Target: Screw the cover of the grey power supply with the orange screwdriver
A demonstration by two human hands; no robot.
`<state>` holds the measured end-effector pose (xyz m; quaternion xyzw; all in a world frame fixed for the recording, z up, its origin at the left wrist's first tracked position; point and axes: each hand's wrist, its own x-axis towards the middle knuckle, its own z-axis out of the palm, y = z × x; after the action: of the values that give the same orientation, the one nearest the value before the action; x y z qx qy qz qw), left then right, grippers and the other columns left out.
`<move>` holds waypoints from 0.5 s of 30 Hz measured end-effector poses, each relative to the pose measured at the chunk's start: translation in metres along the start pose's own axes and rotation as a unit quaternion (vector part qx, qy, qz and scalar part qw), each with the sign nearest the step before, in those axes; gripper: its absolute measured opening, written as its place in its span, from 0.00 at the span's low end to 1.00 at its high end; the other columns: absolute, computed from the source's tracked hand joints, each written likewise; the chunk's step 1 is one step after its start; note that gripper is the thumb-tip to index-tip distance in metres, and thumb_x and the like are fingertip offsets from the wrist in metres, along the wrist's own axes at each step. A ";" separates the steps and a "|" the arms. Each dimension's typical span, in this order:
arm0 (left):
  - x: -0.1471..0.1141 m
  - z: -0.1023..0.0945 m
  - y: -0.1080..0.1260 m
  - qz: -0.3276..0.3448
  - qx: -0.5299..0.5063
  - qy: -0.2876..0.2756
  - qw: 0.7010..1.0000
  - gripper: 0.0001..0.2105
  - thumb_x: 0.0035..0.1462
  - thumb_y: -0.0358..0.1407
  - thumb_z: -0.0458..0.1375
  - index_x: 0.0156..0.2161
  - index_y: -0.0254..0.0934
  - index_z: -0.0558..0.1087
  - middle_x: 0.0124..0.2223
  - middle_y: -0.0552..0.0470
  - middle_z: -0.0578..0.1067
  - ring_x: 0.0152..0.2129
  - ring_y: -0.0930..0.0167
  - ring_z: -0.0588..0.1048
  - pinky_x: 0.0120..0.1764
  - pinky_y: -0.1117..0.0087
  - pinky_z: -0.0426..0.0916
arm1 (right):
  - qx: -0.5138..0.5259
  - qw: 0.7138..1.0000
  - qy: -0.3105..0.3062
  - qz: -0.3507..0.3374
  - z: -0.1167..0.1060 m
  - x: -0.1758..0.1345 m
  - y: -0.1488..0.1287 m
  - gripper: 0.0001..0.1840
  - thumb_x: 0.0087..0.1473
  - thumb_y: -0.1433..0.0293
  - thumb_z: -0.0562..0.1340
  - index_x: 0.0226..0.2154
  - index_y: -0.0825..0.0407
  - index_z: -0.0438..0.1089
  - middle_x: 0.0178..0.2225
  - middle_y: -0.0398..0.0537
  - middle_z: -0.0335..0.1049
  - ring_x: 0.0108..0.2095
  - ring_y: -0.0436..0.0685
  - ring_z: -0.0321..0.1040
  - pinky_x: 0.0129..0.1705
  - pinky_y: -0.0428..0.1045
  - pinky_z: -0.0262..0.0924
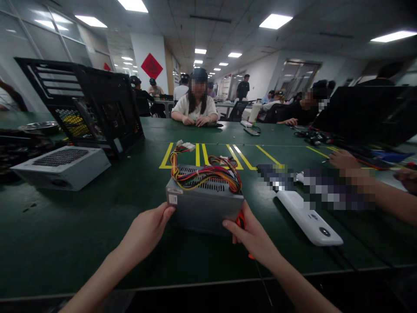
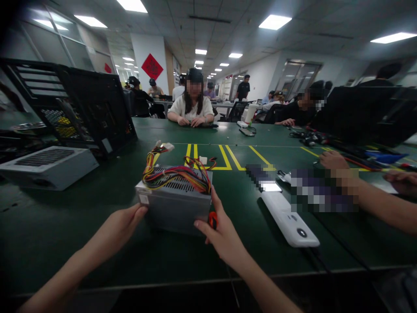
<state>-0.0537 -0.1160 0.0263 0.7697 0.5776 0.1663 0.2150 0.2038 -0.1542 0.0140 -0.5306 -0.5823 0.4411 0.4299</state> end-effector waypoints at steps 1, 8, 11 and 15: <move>0.009 -0.003 0.002 0.000 0.003 0.004 1.000 0.18 0.61 0.45 0.38 0.33 0.39 0.66 0.28 0.51 0.73 0.26 0.67 0.72 0.29 0.70 0.59 | 0.002 1.000 0.006 0.007 -0.001 0.008 -0.002 0.42 0.50 0.63 0.60 0.61 0.40 0.36 0.44 0.48 0.64 0.18 0.42 0.58 0.19 0.43 0.63; 0.051 -0.009 0.017 -0.018 0.080 0.061 0.995 0.23 0.62 0.45 0.33 0.36 0.37 0.67 0.32 0.46 0.74 0.30 0.64 0.73 0.32 0.67 0.63 | -0.032 0.996 0.075 -0.023 -0.005 0.049 0.001 0.35 0.52 0.54 0.56 0.59 0.43 0.45 0.37 0.47 0.69 0.16 0.45 0.61 0.14 0.43 0.60; 0.059 -0.011 0.021 -0.014 0.117 0.064 0.991 0.25 0.62 0.46 0.31 0.37 0.36 0.68 0.33 0.44 0.74 0.30 0.63 0.74 0.32 0.65 0.65 | -0.044 0.995 0.081 -0.030 -0.007 0.063 0.004 0.33 0.52 0.52 0.54 0.58 0.43 0.48 0.35 0.46 0.69 0.16 0.47 0.63 0.14 0.44 0.61; 0.085 -0.015 0.021 -0.005 0.160 0.050 0.986 0.26 0.62 0.44 0.30 0.42 0.36 0.69 0.36 0.42 0.74 0.33 0.59 0.75 0.35 0.60 0.67 | -0.035 0.995 0.095 -0.024 -0.012 0.087 0.006 0.29 0.51 0.49 0.54 0.51 0.47 0.61 0.31 0.45 0.69 0.17 0.48 0.62 0.14 0.44 0.58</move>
<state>-0.0207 -0.0377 0.0508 0.7817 0.6110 0.1087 0.0607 0.2111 -0.0667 0.0141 -0.5705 -0.5667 0.3576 0.4750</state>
